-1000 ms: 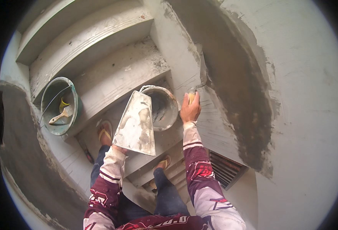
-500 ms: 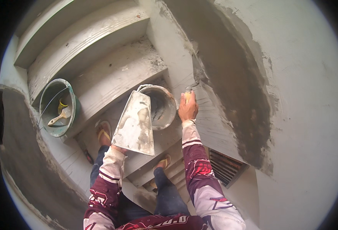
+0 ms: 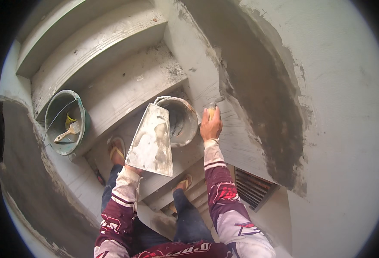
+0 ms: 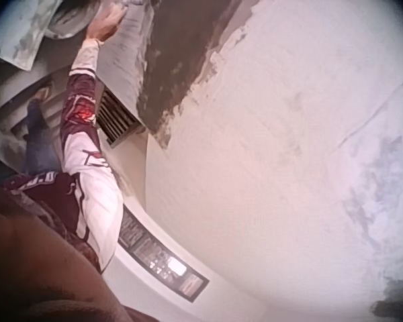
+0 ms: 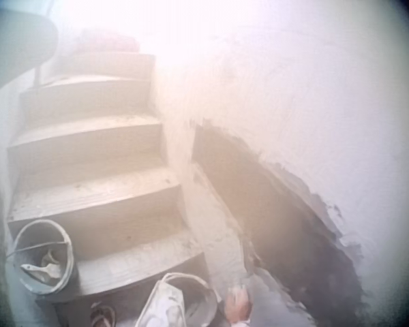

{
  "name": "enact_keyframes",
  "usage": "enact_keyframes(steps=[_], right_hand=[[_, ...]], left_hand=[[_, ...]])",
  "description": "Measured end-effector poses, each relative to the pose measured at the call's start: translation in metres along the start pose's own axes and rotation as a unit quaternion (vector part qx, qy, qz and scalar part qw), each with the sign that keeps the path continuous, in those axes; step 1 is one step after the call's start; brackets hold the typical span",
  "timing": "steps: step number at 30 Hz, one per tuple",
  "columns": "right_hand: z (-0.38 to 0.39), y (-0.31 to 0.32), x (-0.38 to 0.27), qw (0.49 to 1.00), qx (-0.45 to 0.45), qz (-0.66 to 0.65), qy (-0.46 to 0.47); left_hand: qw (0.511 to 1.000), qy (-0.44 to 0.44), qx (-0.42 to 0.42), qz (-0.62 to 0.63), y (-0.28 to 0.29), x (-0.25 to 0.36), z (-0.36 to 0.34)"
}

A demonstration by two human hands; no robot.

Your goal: The person applies plaster to a wall adjacent to a staircase using a trowel and a hawk. They repeatedly scoop plaster from a bucket, transfer it to the hawk, and smooth it onto the wall surface.

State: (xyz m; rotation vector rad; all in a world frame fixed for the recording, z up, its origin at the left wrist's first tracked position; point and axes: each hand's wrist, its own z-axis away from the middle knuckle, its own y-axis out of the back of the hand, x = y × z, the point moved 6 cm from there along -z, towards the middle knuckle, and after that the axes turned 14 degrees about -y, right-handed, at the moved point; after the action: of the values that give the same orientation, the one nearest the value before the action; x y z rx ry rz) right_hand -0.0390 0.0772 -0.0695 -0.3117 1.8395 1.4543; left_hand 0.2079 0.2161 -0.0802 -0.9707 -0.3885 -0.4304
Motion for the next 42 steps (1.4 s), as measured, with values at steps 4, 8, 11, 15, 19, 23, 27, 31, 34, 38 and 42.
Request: enact_keyframes(steps=[4,8,11,15,19,23,27,31,34,38,42], right_hand=[[0.007,0.005,0.006,0.999,0.034,-0.038,-0.006],[-0.009,0.000,-0.003,0.999,0.034,-0.032,0.007],[-0.022,-0.009,-0.016,1.000,-0.018,0.001,0.010],[-0.010,-0.009,-0.012,1.000,0.015,-0.011,0.022],[-0.007,0.001,-0.012,0.998,0.044,-0.046,0.019],[-0.019,-0.003,-0.014,0.999,0.023,0.018,0.016],[-0.009,0.000,-0.022,1.000,0.018,0.002,0.011],[-0.019,-0.003,-0.025,1.000,-0.013,0.018,-0.002],[-0.018,-0.006,-0.028,0.999,0.002,0.036,0.024],[-0.030,-0.007,-0.040,0.999,-0.007,0.032,0.016],[-0.032,-0.015,-0.049,0.995,-0.038,0.077,0.057]], left_hand=[[0.993,0.041,0.087,0.063,-0.010,0.006,0.007],[0.998,0.026,0.030,0.040,0.000,0.000,0.000],[0.998,0.023,0.025,0.047,-0.006,0.000,0.004],[0.999,0.011,0.018,0.044,-0.009,0.004,0.002],[0.996,0.015,0.035,0.084,-0.014,0.009,0.005],[0.997,0.021,0.035,0.058,-0.006,0.004,0.000],[0.999,-0.001,0.030,0.033,-0.001,0.005,-0.001],[0.997,0.007,0.068,0.033,-0.010,0.009,0.001],[0.999,0.009,0.033,0.036,-0.008,0.005,-0.003],[0.998,0.006,0.044,0.046,-0.004,0.005,-0.001],[0.999,0.002,0.008,0.034,0.007,0.001,-0.006]])
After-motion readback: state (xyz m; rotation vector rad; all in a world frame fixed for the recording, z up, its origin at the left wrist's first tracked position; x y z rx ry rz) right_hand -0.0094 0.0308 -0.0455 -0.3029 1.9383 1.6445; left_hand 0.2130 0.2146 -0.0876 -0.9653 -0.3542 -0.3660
